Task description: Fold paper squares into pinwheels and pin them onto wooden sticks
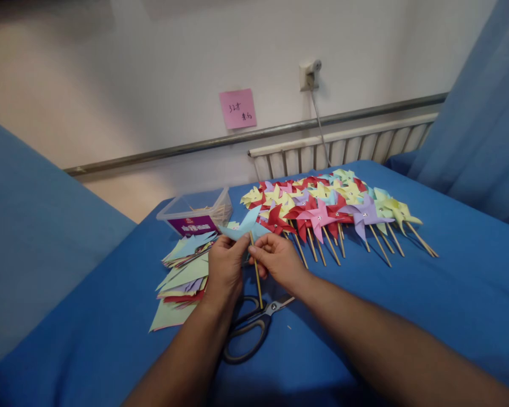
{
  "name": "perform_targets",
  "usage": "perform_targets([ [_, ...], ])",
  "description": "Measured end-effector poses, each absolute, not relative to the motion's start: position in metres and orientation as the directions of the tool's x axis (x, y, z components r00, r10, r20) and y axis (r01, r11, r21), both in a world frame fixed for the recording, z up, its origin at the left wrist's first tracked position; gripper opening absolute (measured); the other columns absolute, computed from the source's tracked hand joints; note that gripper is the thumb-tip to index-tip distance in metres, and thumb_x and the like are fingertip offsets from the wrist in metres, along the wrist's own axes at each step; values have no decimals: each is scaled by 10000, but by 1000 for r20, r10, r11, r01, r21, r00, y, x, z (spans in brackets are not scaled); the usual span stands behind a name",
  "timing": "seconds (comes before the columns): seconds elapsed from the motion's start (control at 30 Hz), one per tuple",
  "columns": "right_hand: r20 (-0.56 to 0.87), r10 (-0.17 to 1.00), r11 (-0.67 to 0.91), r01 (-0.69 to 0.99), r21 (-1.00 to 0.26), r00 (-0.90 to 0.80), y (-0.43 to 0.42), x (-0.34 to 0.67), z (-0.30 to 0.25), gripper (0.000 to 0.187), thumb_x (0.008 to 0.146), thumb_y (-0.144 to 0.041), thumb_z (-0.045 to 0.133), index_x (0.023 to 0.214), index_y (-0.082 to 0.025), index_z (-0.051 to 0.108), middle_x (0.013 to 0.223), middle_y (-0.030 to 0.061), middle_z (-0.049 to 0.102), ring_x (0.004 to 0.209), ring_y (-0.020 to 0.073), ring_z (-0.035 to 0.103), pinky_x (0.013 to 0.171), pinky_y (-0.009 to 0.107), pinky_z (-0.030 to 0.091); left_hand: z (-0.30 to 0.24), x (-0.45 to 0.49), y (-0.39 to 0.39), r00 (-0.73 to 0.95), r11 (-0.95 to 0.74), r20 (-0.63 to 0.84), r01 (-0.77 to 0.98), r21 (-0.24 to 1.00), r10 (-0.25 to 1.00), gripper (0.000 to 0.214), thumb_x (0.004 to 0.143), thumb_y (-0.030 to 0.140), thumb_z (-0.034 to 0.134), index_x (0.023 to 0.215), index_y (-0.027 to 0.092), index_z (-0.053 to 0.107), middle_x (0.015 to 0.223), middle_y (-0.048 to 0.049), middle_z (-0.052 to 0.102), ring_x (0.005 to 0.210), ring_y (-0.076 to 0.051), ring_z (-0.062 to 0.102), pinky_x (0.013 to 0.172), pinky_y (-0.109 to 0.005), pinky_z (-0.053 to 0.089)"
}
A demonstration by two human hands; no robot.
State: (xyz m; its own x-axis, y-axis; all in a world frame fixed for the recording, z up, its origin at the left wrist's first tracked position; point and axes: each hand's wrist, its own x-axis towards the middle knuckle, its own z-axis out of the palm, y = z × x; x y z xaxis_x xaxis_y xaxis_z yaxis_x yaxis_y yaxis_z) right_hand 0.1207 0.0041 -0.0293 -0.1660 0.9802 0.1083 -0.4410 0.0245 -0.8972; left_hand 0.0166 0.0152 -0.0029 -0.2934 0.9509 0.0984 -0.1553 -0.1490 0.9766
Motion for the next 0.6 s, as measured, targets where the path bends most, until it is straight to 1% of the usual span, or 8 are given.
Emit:
perform_targets([
  [0.13, 138, 976, 47, -456, -889, -167, 6, 121, -34, 353, 721, -475, 763, 747, -186, 562, 591, -45, 651, 367, 62, 508, 364, 173, 410, -1, 17, 13, -287, -158, 111, -146, 977, 952, 198, 619, 255, 756, 729, 127, 653, 649, 10, 652, 571, -104, 553, 557, -216, 426],
  [0.3, 136, 971, 32, -457, -889, -197, 6, 121, -35, 368, 779, -538, 693, 770, -195, 559, 500, -64, 595, 376, 90, 543, 400, 193, 457, -3, 16, 12, -260, -198, 180, -42, 979, 949, 203, 663, 298, 740, 718, 149, 616, 577, 37, 587, 484, -89, 492, 490, -213, 392],
  [0.43, 129, 970, 28, -431, -902, -206, 5, 121, -32, 407, 750, -574, 698, 773, -192, 561, 496, -58, 605, 376, 99, 558, 402, 201, 470, -6, 14, 12, -229, -232, 236, 47, 972, 944, 222, 699, 332, 732, 697, 166, 584, 515, 59, 520, 451, -82, 449, 470, -207, 364],
  [0.6, 104, 977, 24, -390, -920, -185, 4, 122, -31, 446, 696, -603, 723, 763, -191, 563, 456, -58, 592, 379, 113, 570, 400, 208, 475, -4, 13, 9, -239, -266, 296, 150, 952, 925, 192, 705, 320, 728, 724, 164, 618, 590, 35, 566, 523, -93, 489, 503, -204, 380],
])
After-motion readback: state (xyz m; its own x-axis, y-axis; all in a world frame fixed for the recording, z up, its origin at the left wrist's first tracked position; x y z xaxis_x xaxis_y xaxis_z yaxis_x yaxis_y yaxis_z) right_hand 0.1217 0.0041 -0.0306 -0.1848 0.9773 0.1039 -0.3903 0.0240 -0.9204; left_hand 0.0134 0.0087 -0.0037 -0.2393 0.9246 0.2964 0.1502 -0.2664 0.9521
